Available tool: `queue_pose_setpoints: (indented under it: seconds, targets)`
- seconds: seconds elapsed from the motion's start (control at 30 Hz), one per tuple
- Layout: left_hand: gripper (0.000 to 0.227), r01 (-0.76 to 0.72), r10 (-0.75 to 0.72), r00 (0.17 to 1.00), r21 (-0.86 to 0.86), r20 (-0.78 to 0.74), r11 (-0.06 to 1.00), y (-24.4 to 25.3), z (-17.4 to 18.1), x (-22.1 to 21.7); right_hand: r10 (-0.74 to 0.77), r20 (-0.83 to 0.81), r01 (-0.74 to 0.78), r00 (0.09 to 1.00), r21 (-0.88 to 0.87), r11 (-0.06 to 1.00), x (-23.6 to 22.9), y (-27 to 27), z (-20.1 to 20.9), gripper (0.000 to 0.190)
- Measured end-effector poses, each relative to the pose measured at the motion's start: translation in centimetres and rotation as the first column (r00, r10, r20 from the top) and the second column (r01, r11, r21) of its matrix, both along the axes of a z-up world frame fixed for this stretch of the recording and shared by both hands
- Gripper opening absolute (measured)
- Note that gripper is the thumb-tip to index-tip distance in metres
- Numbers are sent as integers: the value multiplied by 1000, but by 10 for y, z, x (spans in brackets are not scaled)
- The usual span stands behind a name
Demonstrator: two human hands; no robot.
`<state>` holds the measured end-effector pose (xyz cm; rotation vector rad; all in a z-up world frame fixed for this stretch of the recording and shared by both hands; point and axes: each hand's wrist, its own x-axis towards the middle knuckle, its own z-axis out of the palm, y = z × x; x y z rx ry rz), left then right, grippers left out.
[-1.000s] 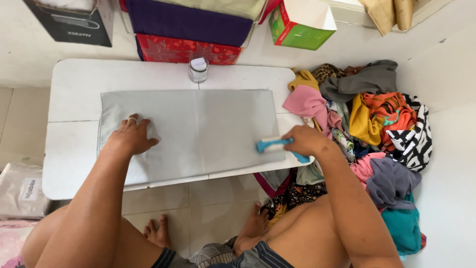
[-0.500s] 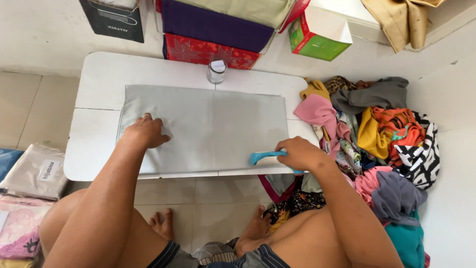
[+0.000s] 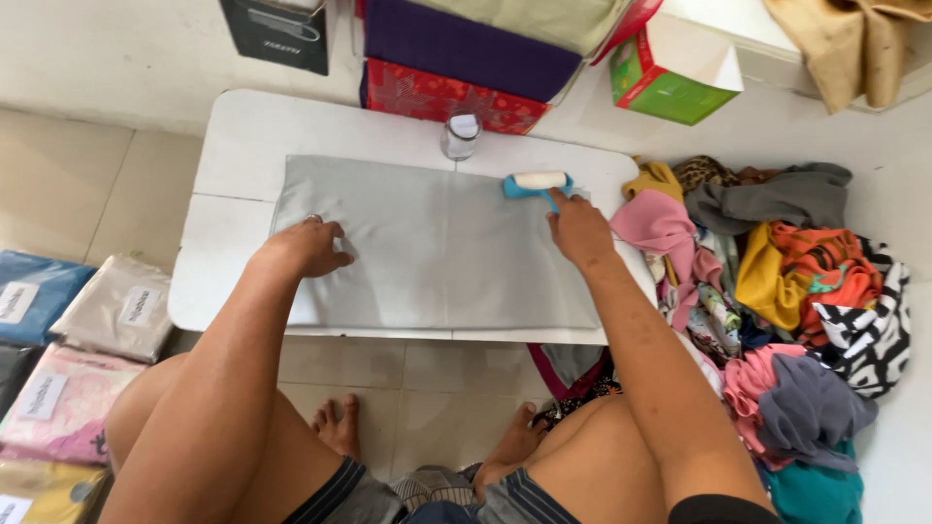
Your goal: Cleaning a hijab with a lint roller and folding it neatly on a small table.
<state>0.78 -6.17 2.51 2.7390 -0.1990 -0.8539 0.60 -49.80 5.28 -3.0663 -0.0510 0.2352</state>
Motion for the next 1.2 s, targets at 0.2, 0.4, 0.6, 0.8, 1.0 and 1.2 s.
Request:
queue_pose_setpoints:
  seconds: [0.2,0.4,0.6,0.8,1.0,1.2]
  targets:
    - [44,-33,39,998,104,-49,994,15,-13,-6,4,-214,-20,977,-71,997,-42,18,52,45]
    - [53,-6,24,993,152,-117,988,29,-19,-11,-47,-512,10,858,-75,997,-107,38,103,47]
    - [56,-3,16,996,150,-83,989,27,-18,-11,-28,-547,-7,837,-62,998,-121,43,139,43]
    - [55,-73,71,997,125,19,989,23,-43,2,142,-396,-142,907,28,989,-112,33,128,42]
    - [48,-130,123,977,26,175,991,21,-31,3,427,-281,-376,860,217,901,-97,73,84,38]
    - [37,-161,167,912,-50,374,986,10,-25,18,554,-193,-539,810,126,833,-90,154,58,37]
